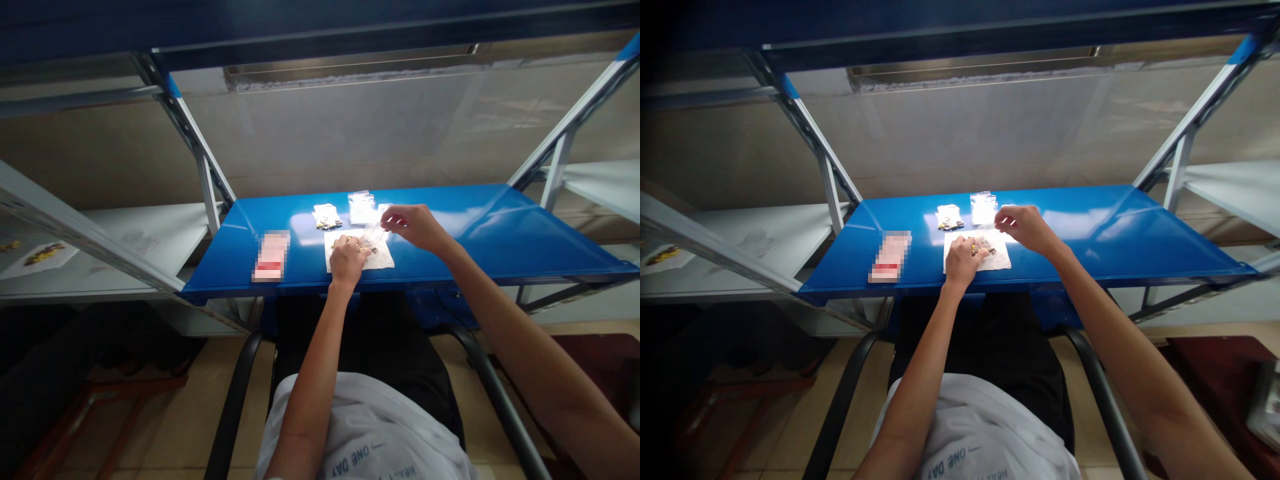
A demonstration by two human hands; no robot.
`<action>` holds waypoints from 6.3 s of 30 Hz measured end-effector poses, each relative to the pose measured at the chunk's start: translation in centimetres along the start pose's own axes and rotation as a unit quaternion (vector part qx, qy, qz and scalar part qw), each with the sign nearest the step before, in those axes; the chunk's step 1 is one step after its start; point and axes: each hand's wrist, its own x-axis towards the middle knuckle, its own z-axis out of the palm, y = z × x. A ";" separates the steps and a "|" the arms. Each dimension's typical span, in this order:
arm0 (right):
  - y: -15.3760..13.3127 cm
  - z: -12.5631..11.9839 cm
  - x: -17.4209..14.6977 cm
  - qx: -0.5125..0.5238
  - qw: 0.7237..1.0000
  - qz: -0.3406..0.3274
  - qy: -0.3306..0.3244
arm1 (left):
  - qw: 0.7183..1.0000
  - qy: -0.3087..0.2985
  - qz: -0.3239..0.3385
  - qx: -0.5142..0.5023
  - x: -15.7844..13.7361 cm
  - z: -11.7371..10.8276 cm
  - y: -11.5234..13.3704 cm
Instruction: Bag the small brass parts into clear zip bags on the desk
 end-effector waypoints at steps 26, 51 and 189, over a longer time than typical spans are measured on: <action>5.6 4.6 -0.5 0.529 0.732 0.354 0.242 | 0.966 -0.062 -0.022 -0.249 7.5 4.4 5.1; 9.1 4.7 2.7 -0.240 0.931 0.241 0.135 | 0.993 0.064 -0.020 -0.096 10.2 0.4 1.3; -3.9 3.4 -6.3 0.232 0.929 0.227 0.178 | 0.929 0.057 -0.063 -0.360 -1.6 -4.8 1.5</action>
